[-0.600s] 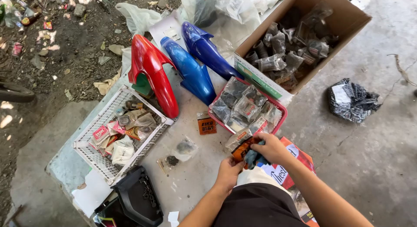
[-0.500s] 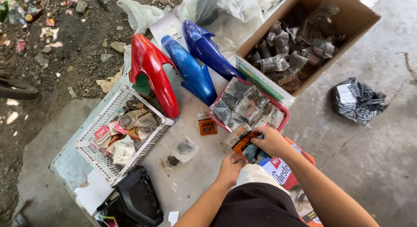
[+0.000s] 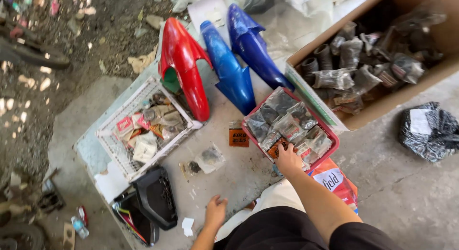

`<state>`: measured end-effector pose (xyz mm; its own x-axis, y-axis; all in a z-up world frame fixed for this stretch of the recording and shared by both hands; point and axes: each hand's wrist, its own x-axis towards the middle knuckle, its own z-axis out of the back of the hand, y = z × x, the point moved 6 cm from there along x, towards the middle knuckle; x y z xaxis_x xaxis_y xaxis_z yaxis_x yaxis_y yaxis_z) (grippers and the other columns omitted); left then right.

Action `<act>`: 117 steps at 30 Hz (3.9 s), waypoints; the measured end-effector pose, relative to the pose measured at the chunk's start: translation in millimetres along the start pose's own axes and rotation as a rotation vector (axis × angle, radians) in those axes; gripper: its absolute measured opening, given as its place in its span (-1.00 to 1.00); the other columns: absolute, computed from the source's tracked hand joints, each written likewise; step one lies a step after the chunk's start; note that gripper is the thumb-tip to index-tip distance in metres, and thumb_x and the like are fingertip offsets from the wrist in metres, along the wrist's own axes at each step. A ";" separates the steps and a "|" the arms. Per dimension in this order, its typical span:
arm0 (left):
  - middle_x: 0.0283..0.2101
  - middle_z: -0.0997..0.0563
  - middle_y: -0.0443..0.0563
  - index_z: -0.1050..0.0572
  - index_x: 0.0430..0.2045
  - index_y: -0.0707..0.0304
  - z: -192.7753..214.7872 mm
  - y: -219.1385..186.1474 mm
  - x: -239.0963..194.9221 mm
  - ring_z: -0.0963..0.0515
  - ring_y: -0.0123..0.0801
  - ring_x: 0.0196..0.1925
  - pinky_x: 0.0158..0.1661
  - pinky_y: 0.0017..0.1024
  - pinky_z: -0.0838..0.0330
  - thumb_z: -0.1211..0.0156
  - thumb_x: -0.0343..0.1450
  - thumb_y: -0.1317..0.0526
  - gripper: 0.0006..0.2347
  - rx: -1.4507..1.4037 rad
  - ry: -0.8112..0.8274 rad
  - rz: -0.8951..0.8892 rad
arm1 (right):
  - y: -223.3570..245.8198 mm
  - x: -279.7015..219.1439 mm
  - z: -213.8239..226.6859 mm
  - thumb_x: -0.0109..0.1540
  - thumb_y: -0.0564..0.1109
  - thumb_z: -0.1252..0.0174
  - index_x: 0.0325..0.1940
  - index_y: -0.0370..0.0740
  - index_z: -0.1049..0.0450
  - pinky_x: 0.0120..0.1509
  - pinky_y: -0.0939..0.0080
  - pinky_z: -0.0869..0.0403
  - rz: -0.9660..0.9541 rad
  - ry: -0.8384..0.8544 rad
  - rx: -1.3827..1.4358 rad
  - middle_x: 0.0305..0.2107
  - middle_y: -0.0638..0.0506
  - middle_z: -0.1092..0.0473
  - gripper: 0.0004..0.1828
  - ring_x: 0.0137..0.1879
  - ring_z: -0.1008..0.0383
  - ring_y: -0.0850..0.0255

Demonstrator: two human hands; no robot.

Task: The person cleans small mechanical parts inside a plastic bag using a cloth. They repeatedly rub the bag's exterior to wipe the contents, then open the bag to inspect the parts before continuing to clean them.

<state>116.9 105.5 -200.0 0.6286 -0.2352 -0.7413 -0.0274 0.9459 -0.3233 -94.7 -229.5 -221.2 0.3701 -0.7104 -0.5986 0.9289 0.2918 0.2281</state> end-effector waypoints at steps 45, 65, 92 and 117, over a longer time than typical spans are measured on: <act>0.05 -0.58 0.33 -0.33 0.22 0.33 72.1 -170.7 13.2 -0.61 -0.03 -0.06 -0.05 -0.19 -0.56 0.12 0.49 0.51 -0.62 -1.367 0.319 0.086 | 197.0 -57.3 93.8 0.34 0.03 -0.07 0.12 -0.20 -0.56 -0.04 0.17 -0.57 -0.127 0.018 0.950 -0.04 -0.07 -0.51 -0.62 -0.08 -0.54 0.16; 0.02 -0.56 0.04 -0.41 0.20 0.22 215.2 -187.2 -137.3 -0.50 -0.40 -0.08 -0.06 -0.47 -0.36 0.07 0.58 0.17 -0.69 -1.603 0.145 -0.437 | 373.3 -273.9 210.3 0.14 -0.27 -0.06 -0.28 -0.36 -0.50 -0.12 0.07 -0.49 1.160 -0.284 -0.031 -0.01 -0.22 -0.34 -0.86 -0.09 -0.37 -0.07; -0.18 -0.69 0.32 -0.56 -0.14 0.43 231.4 -160.5 -182.6 -0.73 0.03 -0.14 -0.03 -0.01 -0.63 -0.05 0.56 0.30 -0.84 -1.860 0.209 -0.478 | 358.4 -309.3 251.1 0.13 -0.23 -0.11 0.11 -0.02 -0.55 0.25 0.03 -0.39 1.257 -0.655 0.127 -0.05 0.00 -0.45 -0.55 0.09 -0.49 0.01; 0.39 -0.21 0.60 -0.06 0.41 0.58 247.5 -216.8 -285.8 -0.20 0.35 0.44 0.38 0.14 -0.04 0.15 0.55 -0.12 -0.32 -0.636 -0.172 -1.067 | 249.1 -219.8 196.3 0.08 -0.44 -0.21 -0.33 -0.43 -0.49 -0.54 0.16 -0.42 0.283 0.149 1.710 -0.60 -0.12 -0.39 -0.90 -0.59 -0.44 0.14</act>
<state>135.5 23.0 227.6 0.6601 -0.7389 0.1350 0.2170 0.0155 -0.9761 57.7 -126.4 117.9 0.5968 -0.6726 -0.4376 -0.1589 -0.6336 0.7572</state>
